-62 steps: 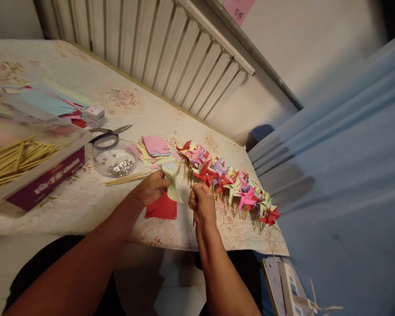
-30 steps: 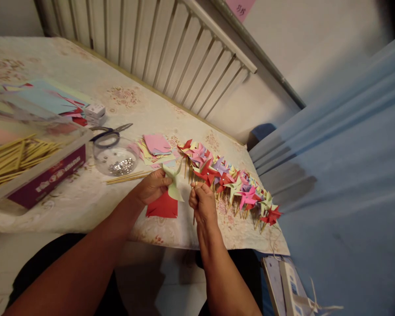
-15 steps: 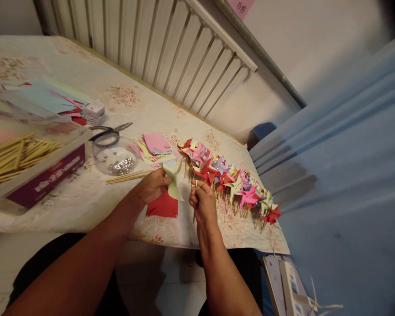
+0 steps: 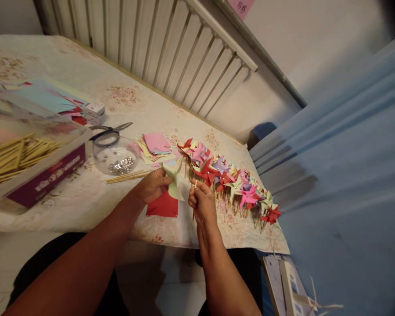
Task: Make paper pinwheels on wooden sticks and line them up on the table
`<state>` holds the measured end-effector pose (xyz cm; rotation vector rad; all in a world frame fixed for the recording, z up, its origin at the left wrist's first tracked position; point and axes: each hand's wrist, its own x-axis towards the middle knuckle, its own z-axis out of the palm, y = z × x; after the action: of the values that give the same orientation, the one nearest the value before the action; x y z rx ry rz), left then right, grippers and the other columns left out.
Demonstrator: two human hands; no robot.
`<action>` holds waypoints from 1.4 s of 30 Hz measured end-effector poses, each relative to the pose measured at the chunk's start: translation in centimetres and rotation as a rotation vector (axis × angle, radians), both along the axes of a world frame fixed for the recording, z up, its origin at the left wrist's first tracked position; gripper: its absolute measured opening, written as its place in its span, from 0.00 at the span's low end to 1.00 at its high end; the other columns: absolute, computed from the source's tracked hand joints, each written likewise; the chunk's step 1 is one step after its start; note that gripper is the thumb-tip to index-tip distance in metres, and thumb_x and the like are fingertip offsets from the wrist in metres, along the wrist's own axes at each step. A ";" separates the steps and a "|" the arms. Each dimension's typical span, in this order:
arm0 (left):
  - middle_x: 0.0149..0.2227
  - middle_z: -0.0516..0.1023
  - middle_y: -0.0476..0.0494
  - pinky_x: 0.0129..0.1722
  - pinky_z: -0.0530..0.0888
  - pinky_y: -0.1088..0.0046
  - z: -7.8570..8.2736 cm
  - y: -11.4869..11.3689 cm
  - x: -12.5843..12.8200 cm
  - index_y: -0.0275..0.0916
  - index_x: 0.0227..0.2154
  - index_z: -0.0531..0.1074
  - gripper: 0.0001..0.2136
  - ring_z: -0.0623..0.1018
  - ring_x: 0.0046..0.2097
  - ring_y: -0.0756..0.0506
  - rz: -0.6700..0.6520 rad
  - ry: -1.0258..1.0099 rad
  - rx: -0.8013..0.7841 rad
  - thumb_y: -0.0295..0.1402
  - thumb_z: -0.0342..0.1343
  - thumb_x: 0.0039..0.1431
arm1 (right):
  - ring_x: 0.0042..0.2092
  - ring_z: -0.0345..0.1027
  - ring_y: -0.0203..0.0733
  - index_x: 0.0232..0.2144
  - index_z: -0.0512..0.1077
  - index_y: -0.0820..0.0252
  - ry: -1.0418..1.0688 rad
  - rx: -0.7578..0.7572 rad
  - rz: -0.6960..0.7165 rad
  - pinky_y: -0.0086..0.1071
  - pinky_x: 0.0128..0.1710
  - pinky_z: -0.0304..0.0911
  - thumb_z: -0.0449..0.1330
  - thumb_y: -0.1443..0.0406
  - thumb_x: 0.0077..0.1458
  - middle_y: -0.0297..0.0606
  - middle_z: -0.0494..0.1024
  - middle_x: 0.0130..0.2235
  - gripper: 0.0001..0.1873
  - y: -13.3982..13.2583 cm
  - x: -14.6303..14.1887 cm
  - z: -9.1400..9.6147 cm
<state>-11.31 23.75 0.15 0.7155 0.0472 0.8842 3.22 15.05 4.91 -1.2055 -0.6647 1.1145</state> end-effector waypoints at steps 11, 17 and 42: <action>0.29 0.81 0.44 0.31 0.73 0.78 -0.2 0.1 0.0 0.35 0.32 0.77 0.09 0.78 0.28 0.49 -0.017 -0.022 -0.018 0.29 0.69 0.47 | 0.14 0.42 0.24 0.33 0.71 0.60 -0.026 -0.027 0.001 0.24 0.16 0.34 0.61 0.62 0.44 0.22 0.66 0.18 0.11 -0.1 0.2 -0.2; 0.26 0.80 0.46 0.31 0.73 0.77 0.0 0.0 -0.1 0.34 0.32 0.76 0.11 0.78 0.28 0.49 -0.010 0.003 -0.018 0.30 0.70 0.46 | 0.15 0.43 0.24 0.34 0.72 0.61 -0.013 -0.014 -0.011 0.23 0.16 0.35 0.61 0.64 0.42 0.23 0.68 0.19 0.13 -0.1 0.3 -0.3; 0.28 0.81 0.44 0.29 0.73 0.78 -0.2 0.1 0.0 0.33 0.32 0.76 0.10 0.78 0.27 0.50 -0.002 -0.016 -0.022 0.29 0.69 0.46 | 0.14 0.41 0.24 0.31 0.70 0.60 -0.041 -0.032 0.002 0.24 0.16 0.34 0.64 0.58 0.46 0.22 0.65 0.17 0.13 -0.3 0.5 -0.9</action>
<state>-11.33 23.83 -0.02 0.6876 0.0421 0.8860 3.76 14.79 3.99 -1.2579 -0.6819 1.1082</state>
